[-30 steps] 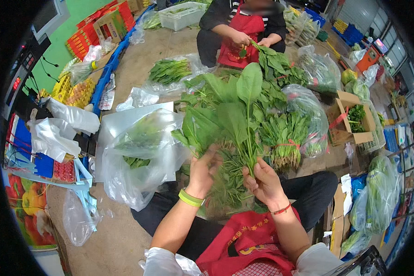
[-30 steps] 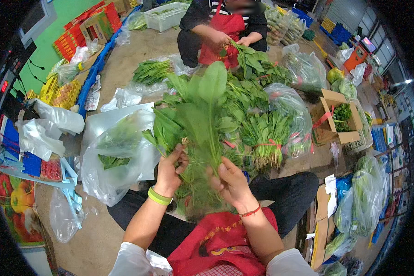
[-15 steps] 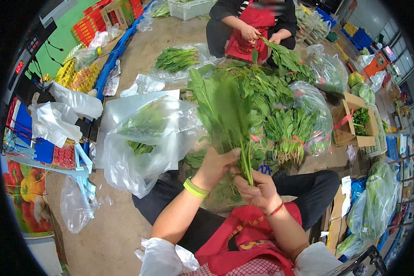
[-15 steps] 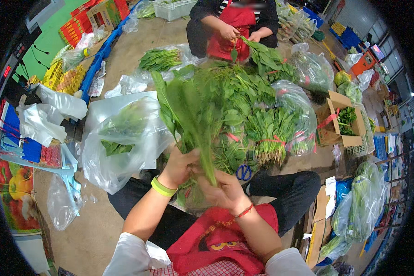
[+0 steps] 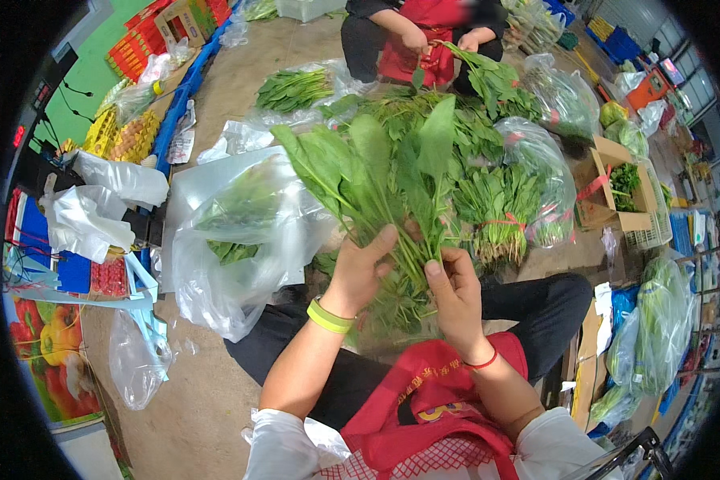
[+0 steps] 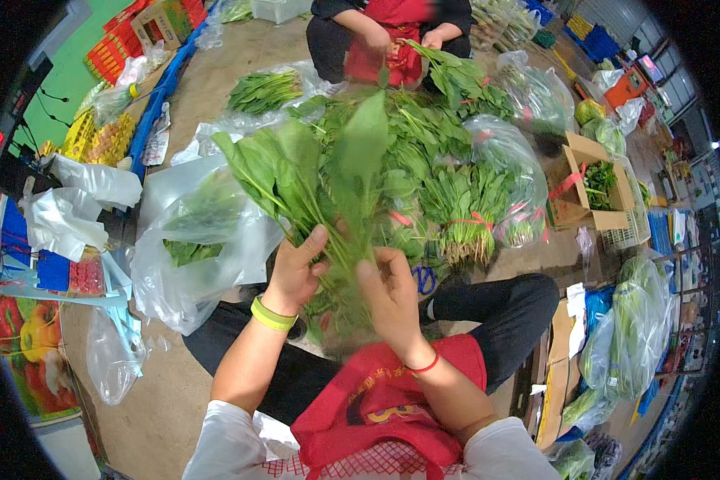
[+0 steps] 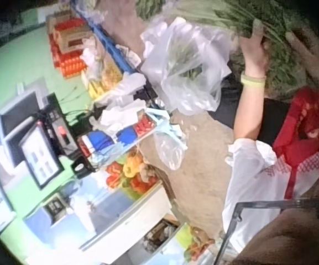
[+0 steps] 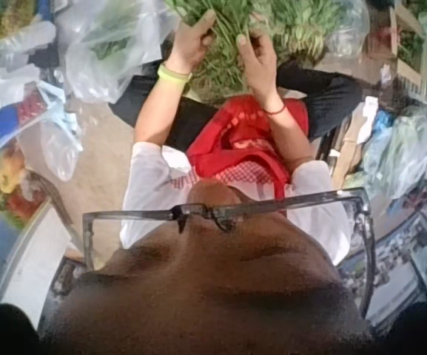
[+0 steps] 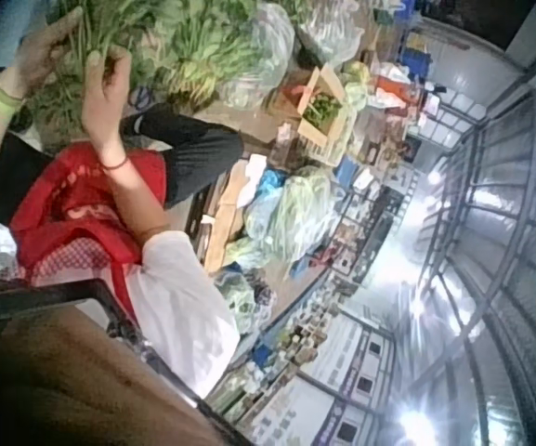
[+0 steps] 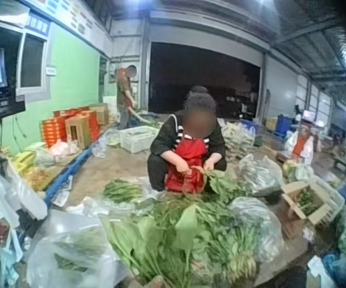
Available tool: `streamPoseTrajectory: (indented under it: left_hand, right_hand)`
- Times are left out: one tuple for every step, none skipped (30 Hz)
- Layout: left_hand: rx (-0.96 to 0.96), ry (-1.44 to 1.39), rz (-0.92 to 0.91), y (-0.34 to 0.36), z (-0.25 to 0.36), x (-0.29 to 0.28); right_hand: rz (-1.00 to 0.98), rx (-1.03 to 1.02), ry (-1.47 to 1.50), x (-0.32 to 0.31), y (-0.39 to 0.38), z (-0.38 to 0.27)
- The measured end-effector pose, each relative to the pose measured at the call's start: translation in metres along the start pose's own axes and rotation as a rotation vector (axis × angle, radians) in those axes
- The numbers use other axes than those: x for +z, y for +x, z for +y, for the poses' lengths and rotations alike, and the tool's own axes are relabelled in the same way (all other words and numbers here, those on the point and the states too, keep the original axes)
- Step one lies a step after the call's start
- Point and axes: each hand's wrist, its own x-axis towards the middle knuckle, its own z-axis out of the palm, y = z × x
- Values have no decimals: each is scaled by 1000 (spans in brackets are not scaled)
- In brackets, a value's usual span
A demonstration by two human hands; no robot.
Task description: The person sits on the floor and repeatedly picks up bunches of leafy green vegetables, removes rubber bands, separates stems, and places them into plastic bags. The person also handles rubber bands and plastic bags while organizing the produce.
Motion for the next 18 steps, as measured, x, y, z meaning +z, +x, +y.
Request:
streamPoseTrajectory:
  left_hand:
    - [-14, -5, -13, 1, -1, 0]
    - [-16, -43, 30, 1, -3, 3]
    - [-28, -51, 33, 2, -4, 3]
    - [-40, -60, 35, 3, -5, 2]
    - [-52, -68, 37, 5, -6, 1]
    - [-23, -72, 23, 7, -8, -2]
    - [-23, -65, 32, 6, -9, -4]
    - [-23, -58, 40, 5, -9, -3]
    - [-20, -52, 46, 5, -10, -3]
    - [-10, -45, 52, 6, -11, -3]
    - [-4, -56, 62, 6, -13, -2]
    - [3, -65, 73, 6, -13, -1]
    - [12, -75, 83, 7, -13, 0]
    - [4, -117, 89, 9, -15, -3]
    - [10, -121, 91, 9, -16, -3]
    - [17, -125, 93, 9, -16, -3]
    - [23, -130, 95, 10, -17, -3]
    - [25, -134, 95, 10, -18, -4]
  right_hand:
    - [27, 7, 5, 1, 1, -2]
    - [54, 13, 10, 2, 2, -4]
    - [103, -27, 17, 5, 3, -6]
    - [152, -67, 23, 9, 5, -9]
    - [202, -107, 27, 11, 7, -10]
    - [175, -120, 5, 8, 10, -9]
    - [151, -126, -17, 5, 10, -8]
    - [120, -130, -91, -2, 10, -2]
    - [88, -137, -166, -10, 12, 4]
    - [-11, -331, -501, -21, 21, 7]
    - [6, -322, -535, -23, 18, 10]
    - [23, -316, -567, -16, 18, 1]
    - [39, -309, -599, -10, 18, -5]
    - [22, -317, -622, -7, 19, -5]
    - [26, -311, -635, -3, 18, -8]
    - [31, -305, -648, 1, 17, -11]
    - [35, -299, -661, 4, 17, -12]
    - [65, -336, -683, 5, 18, -8]
